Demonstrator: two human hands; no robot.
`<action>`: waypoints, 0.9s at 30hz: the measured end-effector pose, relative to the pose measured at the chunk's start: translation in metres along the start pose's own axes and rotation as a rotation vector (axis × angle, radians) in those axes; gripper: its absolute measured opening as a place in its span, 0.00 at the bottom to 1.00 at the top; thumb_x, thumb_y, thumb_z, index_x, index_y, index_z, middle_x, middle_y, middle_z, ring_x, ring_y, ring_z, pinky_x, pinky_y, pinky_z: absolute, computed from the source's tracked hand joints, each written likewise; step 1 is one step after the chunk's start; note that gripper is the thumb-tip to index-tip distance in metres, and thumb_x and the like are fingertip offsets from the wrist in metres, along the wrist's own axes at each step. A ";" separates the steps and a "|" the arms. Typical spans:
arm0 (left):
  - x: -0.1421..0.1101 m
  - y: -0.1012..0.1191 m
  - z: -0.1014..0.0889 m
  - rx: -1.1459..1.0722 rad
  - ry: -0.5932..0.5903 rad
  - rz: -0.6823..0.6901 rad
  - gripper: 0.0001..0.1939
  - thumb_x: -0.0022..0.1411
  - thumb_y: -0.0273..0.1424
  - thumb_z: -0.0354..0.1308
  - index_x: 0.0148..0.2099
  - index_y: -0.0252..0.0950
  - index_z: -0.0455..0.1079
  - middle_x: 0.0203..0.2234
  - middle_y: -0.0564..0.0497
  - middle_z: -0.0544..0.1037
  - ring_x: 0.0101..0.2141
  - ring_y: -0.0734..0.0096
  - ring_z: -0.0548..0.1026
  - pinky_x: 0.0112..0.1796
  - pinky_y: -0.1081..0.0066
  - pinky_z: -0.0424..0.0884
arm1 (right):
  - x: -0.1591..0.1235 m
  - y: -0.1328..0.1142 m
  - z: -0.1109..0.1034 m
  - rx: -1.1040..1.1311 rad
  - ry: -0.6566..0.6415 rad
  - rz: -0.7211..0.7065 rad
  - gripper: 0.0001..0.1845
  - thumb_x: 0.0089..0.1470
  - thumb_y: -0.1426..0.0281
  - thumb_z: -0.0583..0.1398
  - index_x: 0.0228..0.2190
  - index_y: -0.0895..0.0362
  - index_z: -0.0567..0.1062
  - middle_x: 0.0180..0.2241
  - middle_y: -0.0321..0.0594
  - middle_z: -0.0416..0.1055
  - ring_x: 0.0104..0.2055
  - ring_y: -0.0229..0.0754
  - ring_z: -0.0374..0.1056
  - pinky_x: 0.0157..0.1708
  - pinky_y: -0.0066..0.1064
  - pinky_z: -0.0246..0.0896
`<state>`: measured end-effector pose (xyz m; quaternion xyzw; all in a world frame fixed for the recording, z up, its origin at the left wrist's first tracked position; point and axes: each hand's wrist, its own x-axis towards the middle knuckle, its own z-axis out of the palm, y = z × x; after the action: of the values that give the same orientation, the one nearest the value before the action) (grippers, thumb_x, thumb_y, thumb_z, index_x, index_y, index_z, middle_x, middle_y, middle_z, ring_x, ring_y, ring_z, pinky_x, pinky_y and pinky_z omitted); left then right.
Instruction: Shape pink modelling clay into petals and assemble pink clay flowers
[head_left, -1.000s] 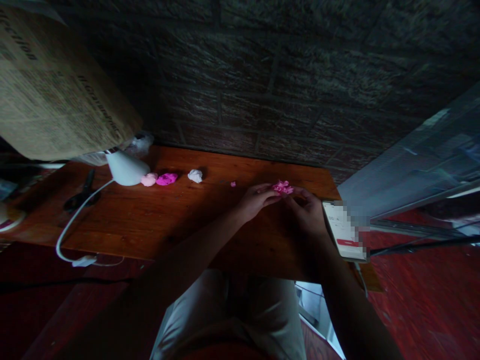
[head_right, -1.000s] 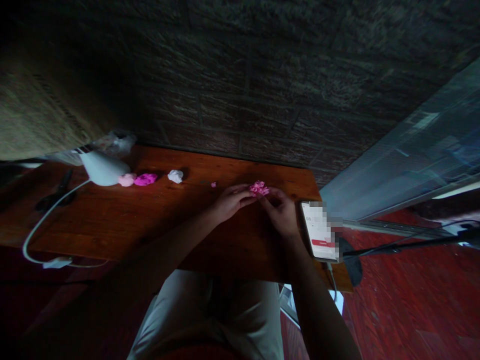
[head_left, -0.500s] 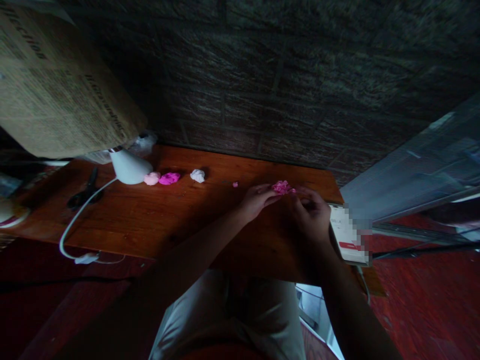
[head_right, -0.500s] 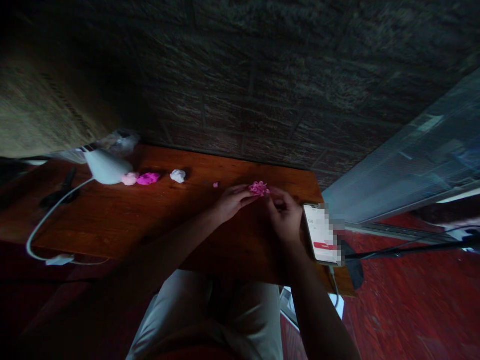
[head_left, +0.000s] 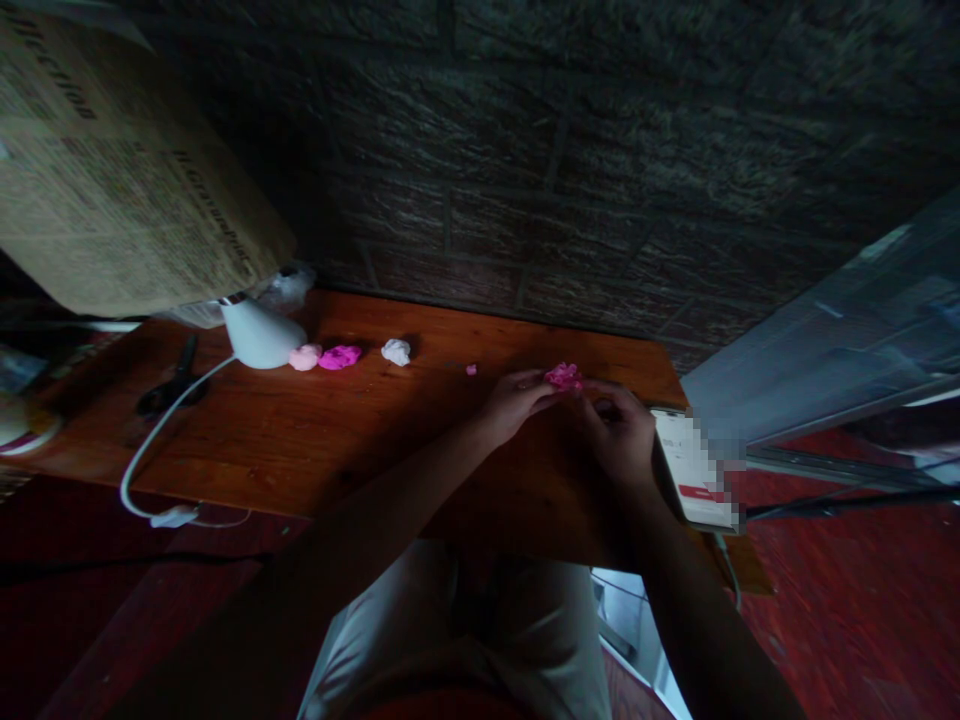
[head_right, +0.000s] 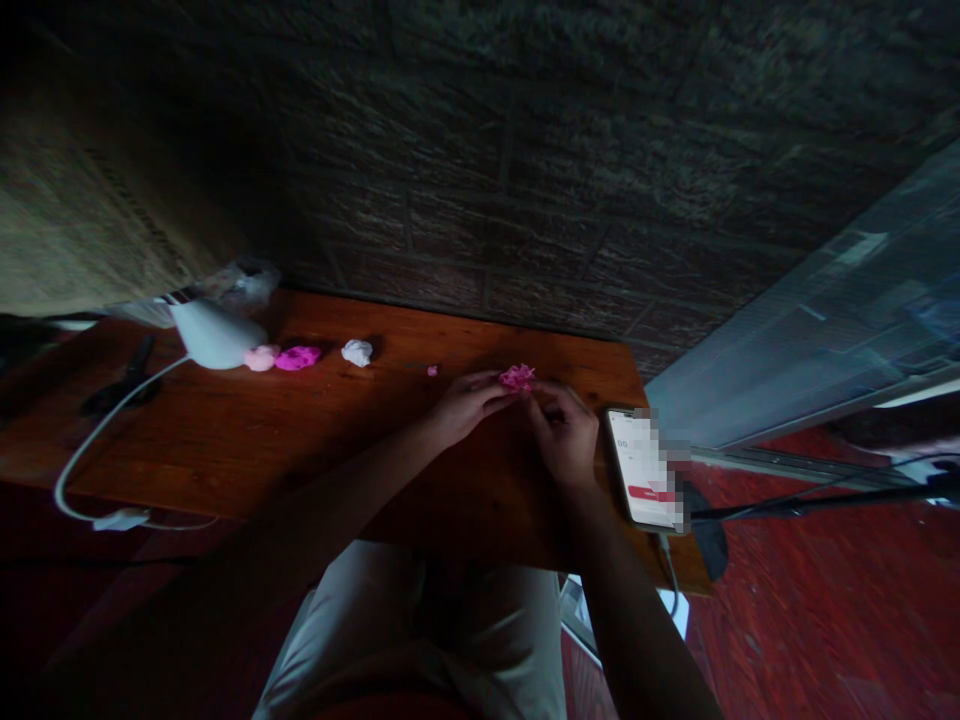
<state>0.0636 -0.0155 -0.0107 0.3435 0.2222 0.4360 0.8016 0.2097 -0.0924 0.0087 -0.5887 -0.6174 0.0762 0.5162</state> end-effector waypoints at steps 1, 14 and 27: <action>0.000 0.000 0.000 0.001 0.000 0.002 0.10 0.49 0.26 0.71 0.37 0.33 0.82 0.42 0.44 0.84 0.51 0.58 0.78 0.60 0.56 0.67 | 0.000 -0.001 0.000 -0.005 0.002 -0.005 0.09 0.58 0.63 0.65 0.39 0.54 0.81 0.27 0.36 0.76 0.23 0.38 0.69 0.25 0.30 0.63; -0.002 0.002 0.004 0.002 0.031 -0.016 0.11 0.48 0.27 0.70 0.37 0.34 0.81 0.42 0.45 0.84 0.49 0.60 0.79 0.58 0.58 0.69 | 0.002 -0.003 -0.002 -0.013 -0.008 -0.038 0.09 0.57 0.65 0.64 0.38 0.55 0.81 0.26 0.35 0.74 0.22 0.37 0.67 0.24 0.30 0.62; -0.004 0.002 0.005 0.027 0.038 0.001 0.13 0.51 0.26 0.68 0.42 0.35 0.80 0.48 0.44 0.82 0.54 0.58 0.77 0.60 0.56 0.66 | 0.002 -0.002 -0.002 0.004 -0.007 -0.003 0.10 0.57 0.64 0.64 0.39 0.56 0.81 0.31 0.40 0.79 0.23 0.39 0.68 0.25 0.31 0.64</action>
<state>0.0642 -0.0202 -0.0058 0.3460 0.2427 0.4399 0.7923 0.2102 -0.0919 0.0121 -0.5864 -0.6199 0.0786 0.5155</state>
